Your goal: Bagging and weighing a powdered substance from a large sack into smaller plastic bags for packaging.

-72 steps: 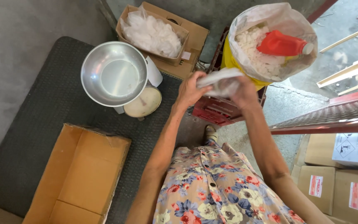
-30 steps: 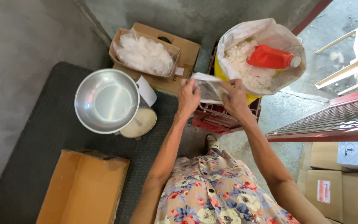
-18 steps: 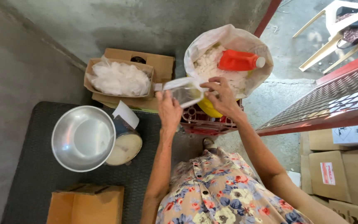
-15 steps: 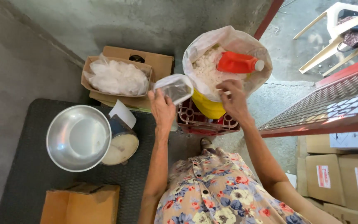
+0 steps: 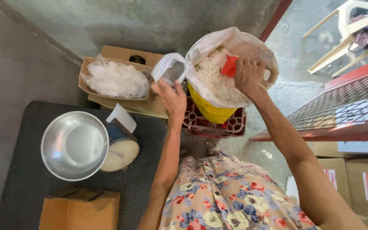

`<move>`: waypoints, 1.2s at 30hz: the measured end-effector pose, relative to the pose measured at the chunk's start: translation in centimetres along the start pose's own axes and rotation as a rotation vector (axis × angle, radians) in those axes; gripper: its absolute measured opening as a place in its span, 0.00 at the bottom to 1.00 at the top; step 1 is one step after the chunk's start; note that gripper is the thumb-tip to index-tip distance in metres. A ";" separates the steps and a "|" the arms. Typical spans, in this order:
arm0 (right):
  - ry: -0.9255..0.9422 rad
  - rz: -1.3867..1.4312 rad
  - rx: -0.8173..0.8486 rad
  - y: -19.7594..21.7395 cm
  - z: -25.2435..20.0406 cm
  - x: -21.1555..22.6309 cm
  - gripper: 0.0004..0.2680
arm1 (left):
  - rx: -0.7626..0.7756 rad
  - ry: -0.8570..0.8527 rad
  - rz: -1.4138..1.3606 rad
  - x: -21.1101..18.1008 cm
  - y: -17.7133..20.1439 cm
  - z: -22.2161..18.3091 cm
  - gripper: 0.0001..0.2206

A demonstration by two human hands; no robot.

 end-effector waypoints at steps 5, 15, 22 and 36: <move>-0.055 -0.097 0.068 -4.6 0.0 -1.4 0.11 | 0.051 0.035 0.078 4.2 0.6 1.2 0.24; -0.200 0.131 -0.046 0.1 -3.2 -2.5 0.08 | 0.179 0.225 0.125 9.1 -3.0 6.5 0.34; -0.313 0.167 -0.007 -1.0 -2.4 -0.7 0.07 | 0.418 0.261 0.078 11.8 -9.6 8.5 0.44; -0.300 0.259 -0.002 -3.3 1.7 3.3 0.08 | 0.388 0.153 -0.041 13.4 -10.3 8.6 0.29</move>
Point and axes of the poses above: each hand's wrist, its own z-axis towards the middle knuckle, its own y-axis out of the back of the hand, x = y × z, the point moved 5 cm from there along z, towards the middle knuckle, and after that the axes turned 15 degrees about -z, right-handed, at the moved point
